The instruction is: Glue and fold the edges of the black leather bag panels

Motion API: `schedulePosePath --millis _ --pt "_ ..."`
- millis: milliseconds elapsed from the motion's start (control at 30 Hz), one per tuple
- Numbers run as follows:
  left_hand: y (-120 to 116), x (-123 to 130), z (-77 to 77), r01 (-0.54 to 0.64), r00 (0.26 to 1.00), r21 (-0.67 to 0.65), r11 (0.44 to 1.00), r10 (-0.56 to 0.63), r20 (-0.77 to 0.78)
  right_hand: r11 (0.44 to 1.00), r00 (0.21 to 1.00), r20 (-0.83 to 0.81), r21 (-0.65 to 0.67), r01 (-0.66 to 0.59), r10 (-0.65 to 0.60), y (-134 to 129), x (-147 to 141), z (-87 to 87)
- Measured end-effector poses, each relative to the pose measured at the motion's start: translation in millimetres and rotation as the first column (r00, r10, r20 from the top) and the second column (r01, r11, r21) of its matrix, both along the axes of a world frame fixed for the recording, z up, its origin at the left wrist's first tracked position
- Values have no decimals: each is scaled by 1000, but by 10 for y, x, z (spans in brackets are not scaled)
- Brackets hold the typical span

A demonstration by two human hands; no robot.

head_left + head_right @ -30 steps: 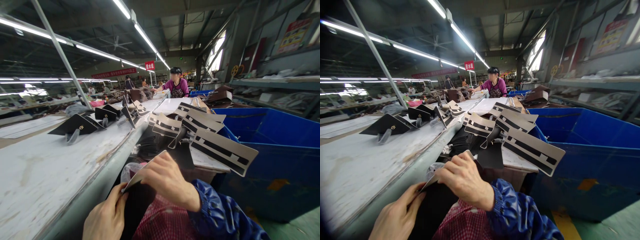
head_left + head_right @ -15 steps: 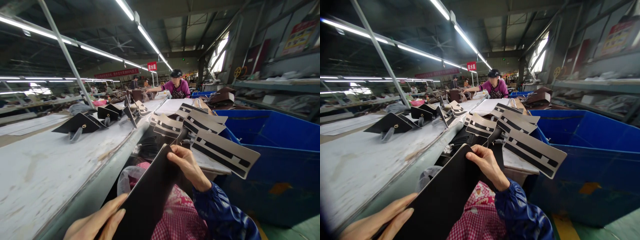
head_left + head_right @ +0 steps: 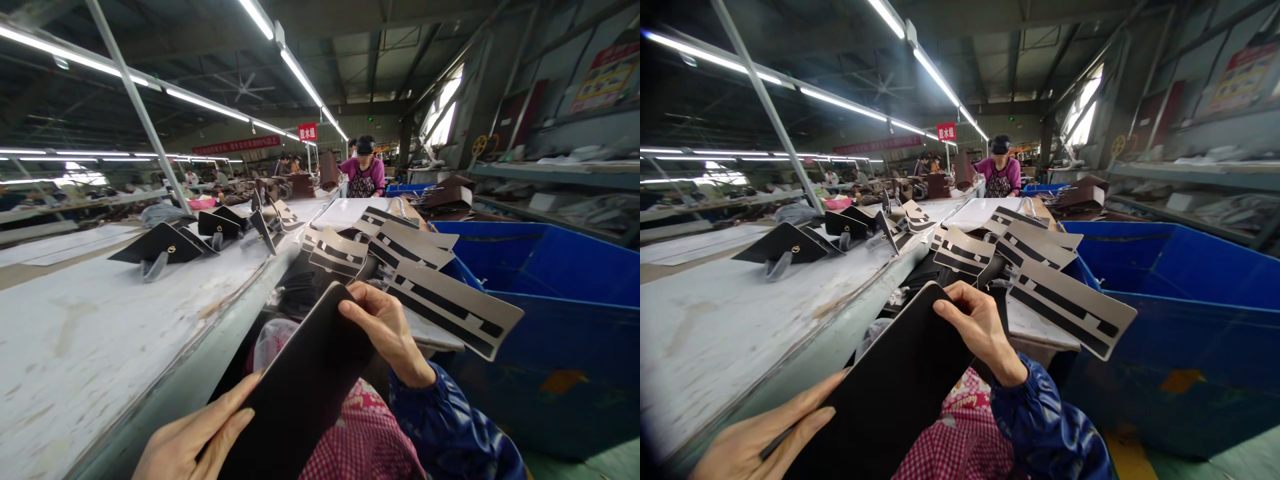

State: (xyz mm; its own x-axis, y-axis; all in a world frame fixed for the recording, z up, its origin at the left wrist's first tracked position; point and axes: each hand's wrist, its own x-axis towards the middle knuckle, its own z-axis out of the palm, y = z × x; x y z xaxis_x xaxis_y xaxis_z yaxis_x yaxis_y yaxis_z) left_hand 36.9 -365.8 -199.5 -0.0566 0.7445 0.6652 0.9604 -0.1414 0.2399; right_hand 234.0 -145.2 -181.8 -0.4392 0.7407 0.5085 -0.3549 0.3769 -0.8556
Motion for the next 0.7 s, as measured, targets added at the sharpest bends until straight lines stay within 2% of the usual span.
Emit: schedulePosePath --millis 133,267,467,700 --pt "167 130 27 -32 998 131 991 39 -50 982 993 41 160 102 -110 -81 12 68" --pt "433 380 118 -65 991 273 960 95 -98 967 985 65 209 144 -160 -134 17 103" --pt "663 572 166 -73 977 385 920 143 -156 974 991 79 208 85 -104 -170 41 145" --pt "738 651 212 -43 968 460 887 151 -202 986 994 109 166 5 -23 -229 66 148"
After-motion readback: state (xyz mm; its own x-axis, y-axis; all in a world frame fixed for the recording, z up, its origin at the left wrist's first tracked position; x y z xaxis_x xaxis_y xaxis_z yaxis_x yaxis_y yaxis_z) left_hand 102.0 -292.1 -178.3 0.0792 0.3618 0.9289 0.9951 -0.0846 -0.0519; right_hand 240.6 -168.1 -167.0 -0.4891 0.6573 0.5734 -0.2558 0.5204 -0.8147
